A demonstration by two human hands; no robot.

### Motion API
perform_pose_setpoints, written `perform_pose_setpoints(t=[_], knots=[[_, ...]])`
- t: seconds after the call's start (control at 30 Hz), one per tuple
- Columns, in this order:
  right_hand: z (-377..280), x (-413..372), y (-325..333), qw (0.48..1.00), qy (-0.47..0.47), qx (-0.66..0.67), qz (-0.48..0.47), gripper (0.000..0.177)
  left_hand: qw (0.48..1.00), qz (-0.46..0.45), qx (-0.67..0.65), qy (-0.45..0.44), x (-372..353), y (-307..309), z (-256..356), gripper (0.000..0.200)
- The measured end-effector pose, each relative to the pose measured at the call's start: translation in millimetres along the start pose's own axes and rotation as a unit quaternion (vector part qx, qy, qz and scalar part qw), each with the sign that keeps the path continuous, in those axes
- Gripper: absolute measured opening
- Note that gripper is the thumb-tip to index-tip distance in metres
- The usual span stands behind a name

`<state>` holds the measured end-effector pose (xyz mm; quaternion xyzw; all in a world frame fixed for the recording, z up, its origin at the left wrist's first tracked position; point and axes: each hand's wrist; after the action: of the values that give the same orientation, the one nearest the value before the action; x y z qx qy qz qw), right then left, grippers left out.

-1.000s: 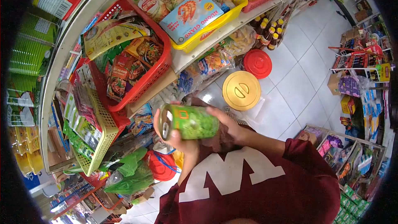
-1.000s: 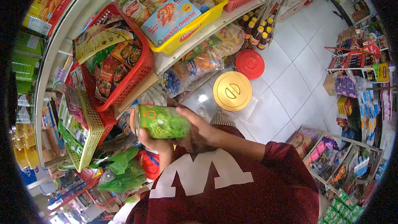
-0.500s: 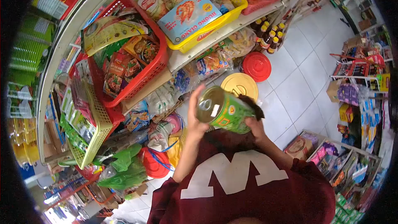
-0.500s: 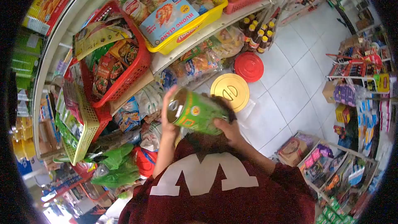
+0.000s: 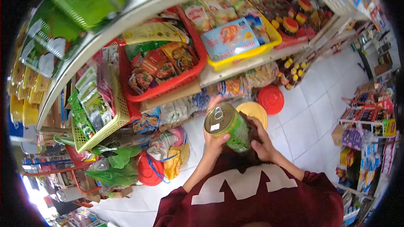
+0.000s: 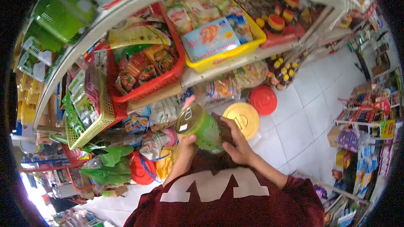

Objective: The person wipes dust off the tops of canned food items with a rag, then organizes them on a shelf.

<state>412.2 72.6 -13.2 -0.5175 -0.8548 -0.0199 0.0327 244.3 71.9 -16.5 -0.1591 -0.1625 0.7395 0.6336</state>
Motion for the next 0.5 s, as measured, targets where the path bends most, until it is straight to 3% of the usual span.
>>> perform_pose_setpoints(t=[0.07, 0.13, 0.2, 0.37, 0.5], knots=[[-8, 12, -6, 0.998, 0.015, -0.052, -0.022, 0.075, 0.990, 0.007, 0.083, -0.112, 16, 5, 12, 0.076], [-4, 17, -10, 0.991, 0.054, -0.117, -0.038, 0.078, 0.979, 0.017, 0.115, -0.170, 23, 9, 22, 0.076], [-10, 21, -15, 0.990, 0.058, -0.119, -0.054, 0.082, 0.979, 0.023, 0.095, -0.180, 25, 11, 29, 0.076], [-15, 25, -30, 0.990, 0.055, -0.094, -0.092, 0.084, 0.948, 0.033, 0.217, -0.232, 20, 29, 48, 0.068], [-23, 44, -28, 0.974, 0.048, -0.140, -0.174, 0.079, 0.902, 0.045, 0.318, -0.288, 16, 35, 72, 0.063]])
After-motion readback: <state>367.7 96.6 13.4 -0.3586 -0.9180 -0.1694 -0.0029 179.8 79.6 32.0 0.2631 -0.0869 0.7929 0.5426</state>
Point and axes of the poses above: each hand's wrist, its own x-axis towards the middle knuckle, its own y-axis out of the back of the hand, z = x × y, and after that the axes turned 4 degrees about x, right-handed
